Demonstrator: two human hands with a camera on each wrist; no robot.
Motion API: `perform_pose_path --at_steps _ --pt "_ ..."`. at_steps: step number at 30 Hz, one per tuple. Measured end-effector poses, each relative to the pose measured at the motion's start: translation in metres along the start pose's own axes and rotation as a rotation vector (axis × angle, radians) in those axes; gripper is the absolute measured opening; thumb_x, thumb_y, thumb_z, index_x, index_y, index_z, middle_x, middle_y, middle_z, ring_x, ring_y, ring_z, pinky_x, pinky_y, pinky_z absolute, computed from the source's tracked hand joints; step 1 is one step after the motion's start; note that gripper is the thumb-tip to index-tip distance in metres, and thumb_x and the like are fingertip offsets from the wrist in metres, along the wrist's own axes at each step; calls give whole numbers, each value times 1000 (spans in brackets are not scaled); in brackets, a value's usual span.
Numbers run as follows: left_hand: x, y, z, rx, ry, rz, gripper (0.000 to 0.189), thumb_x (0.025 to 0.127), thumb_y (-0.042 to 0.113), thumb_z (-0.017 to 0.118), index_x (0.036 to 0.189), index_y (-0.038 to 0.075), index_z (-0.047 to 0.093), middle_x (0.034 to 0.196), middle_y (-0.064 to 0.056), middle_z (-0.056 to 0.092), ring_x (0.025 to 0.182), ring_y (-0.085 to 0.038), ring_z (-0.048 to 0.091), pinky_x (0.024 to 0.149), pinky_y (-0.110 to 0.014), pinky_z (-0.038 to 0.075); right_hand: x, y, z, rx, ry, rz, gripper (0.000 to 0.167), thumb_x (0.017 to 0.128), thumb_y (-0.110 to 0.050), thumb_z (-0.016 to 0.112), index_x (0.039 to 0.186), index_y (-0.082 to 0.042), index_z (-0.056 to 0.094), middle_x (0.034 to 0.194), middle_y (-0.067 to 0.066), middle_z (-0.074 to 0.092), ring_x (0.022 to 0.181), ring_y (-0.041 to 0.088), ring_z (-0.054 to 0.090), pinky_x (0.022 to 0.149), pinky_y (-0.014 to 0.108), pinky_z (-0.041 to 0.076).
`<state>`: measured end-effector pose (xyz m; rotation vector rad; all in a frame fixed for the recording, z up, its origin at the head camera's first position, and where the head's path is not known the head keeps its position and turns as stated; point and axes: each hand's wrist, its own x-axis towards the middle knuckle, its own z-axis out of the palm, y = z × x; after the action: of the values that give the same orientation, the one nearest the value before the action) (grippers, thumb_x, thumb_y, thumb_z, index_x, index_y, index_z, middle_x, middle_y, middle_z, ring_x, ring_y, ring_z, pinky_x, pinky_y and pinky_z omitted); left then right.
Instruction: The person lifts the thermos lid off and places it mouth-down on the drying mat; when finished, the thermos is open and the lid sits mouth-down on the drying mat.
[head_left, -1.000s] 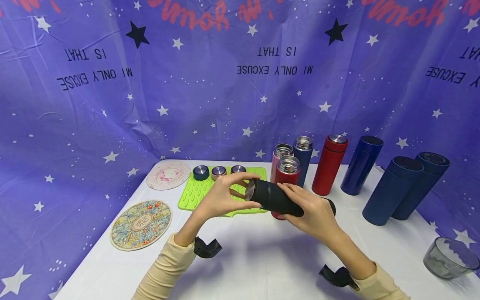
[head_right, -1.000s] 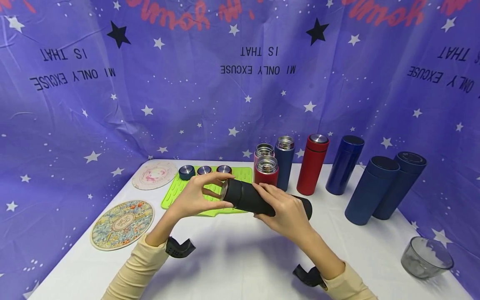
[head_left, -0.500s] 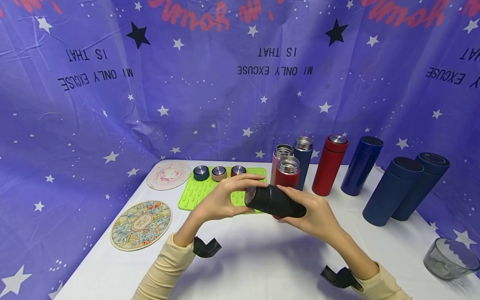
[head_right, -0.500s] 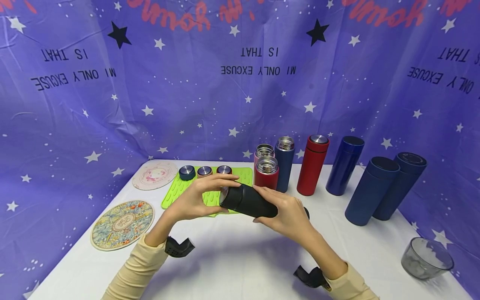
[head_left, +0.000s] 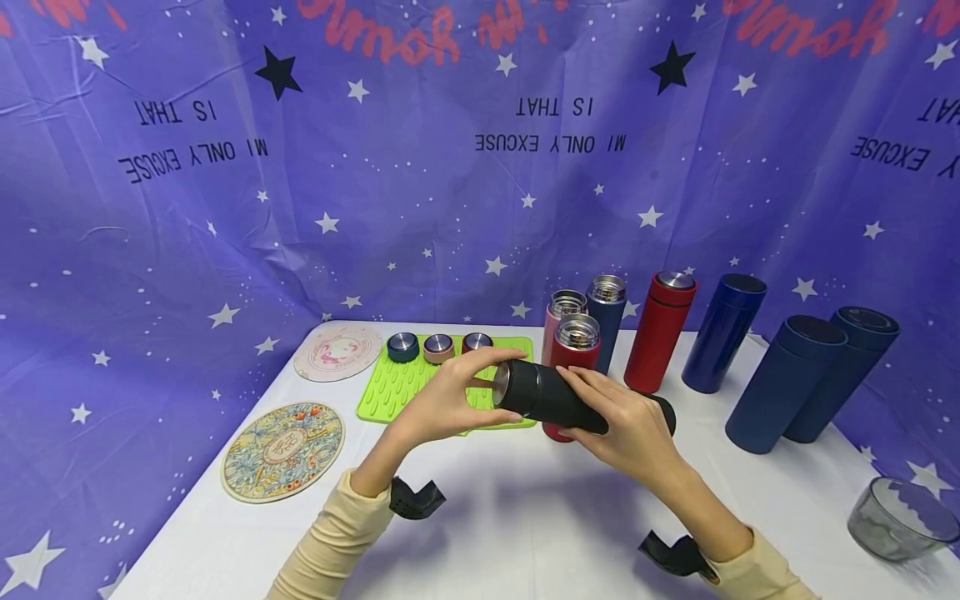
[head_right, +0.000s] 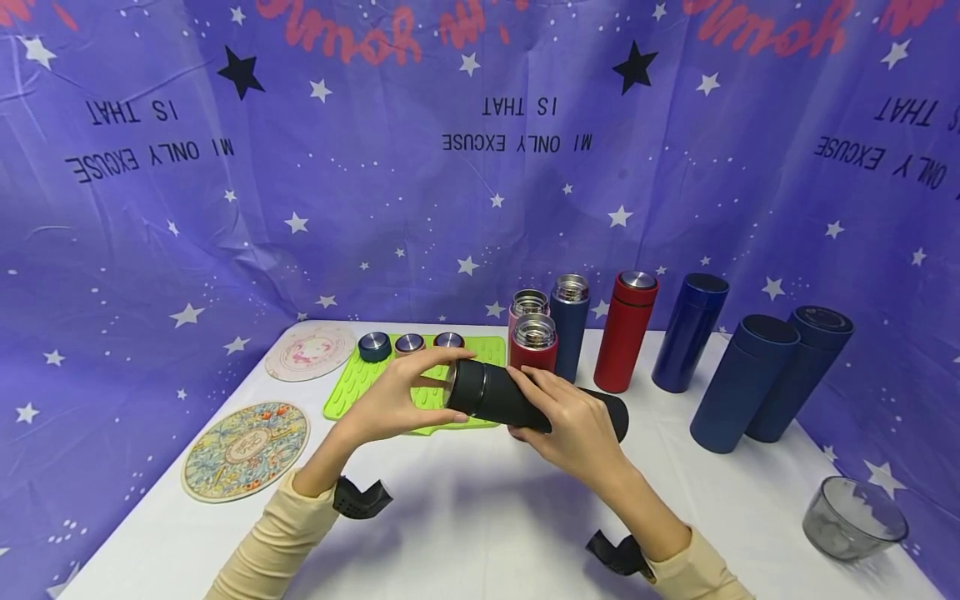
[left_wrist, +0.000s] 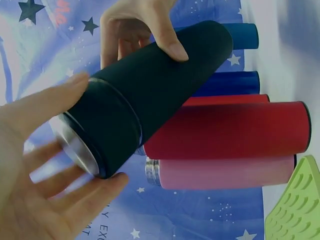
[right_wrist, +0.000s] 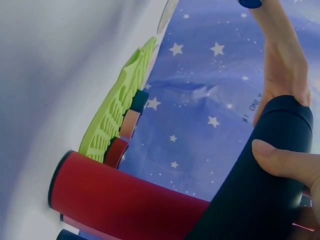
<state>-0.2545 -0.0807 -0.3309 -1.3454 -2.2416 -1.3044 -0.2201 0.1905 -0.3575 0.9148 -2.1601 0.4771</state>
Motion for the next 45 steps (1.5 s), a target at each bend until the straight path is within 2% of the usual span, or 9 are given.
perform_pose_path --at_steps 5,11,14,18,27,32,38,41,45 --pt "0 -2 -3 72 -64 116 76 71 11 87 139 14 52 144 -2 46 131 -17 43 100 -35 45 -2 2 1 68 -5 40 84 59 -17 92 136 -17 58 123 10 64 108 29 64 80 46 57" --pt "1 -4 -3 79 -51 185 69 73 4 84 135 11 56 142 -5 49 131 -19 45 103 -35 44 -2 3 1 109 -4 50 85 58 -18 93 136 -18 58 123 9 64 108 28 64 80 46 56" --pt "0 -4 -3 50 -33 174 67 73 5 84 133 9 57 139 -6 52 127 -19 49 94 -31 50 -2 3 0 105 -1 40 84 59 -17 92 136 -16 58 125 10 64 110 29 63 82 46 56" --pt "0 -1 -1 -21 -3 113 69 72 8 86 133 8 56 134 -5 55 120 -19 53 79 -27 56 -2 2 -1 77 4 26 84 60 -15 92 136 -15 57 126 11 62 112 32 61 86 48 53" --pt "0 2 3 -94 62 -3 71 70 16 88 134 12 56 127 -2 59 105 -19 60 72 -27 58 -1 0 -1 -12 16 -12 90 58 -17 93 139 -15 54 128 12 61 113 34 60 84 50 54" --pt "0 0 -1 -41 10 52 75 69 13 88 136 11 54 132 -1 56 114 -17 56 78 -28 57 -1 2 -3 64 -5 26 86 60 -20 93 137 -16 56 126 10 63 110 31 62 85 49 54" --pt "0 -2 -5 -14 -79 169 67 72 3 85 133 9 57 140 -7 50 128 -21 47 91 -33 52 -1 4 -7 226 -93 115 85 59 -29 94 135 -21 58 115 1 69 85 14 64 69 32 57" --pt "1 -1 -5 -15 -72 192 62 72 3 85 128 7 60 137 -10 53 126 -22 49 88 -32 54 -1 4 -7 235 -108 125 84 59 -30 94 135 -22 59 114 -1 69 82 12 62 66 30 56" --pt "2 13 -6 -47 -26 153 64 67 -2 86 125 -3 59 126 -16 58 115 -25 55 77 -33 58 -1 4 -4 182 -73 95 84 60 -27 94 135 -21 58 120 1 66 95 19 66 75 38 57"
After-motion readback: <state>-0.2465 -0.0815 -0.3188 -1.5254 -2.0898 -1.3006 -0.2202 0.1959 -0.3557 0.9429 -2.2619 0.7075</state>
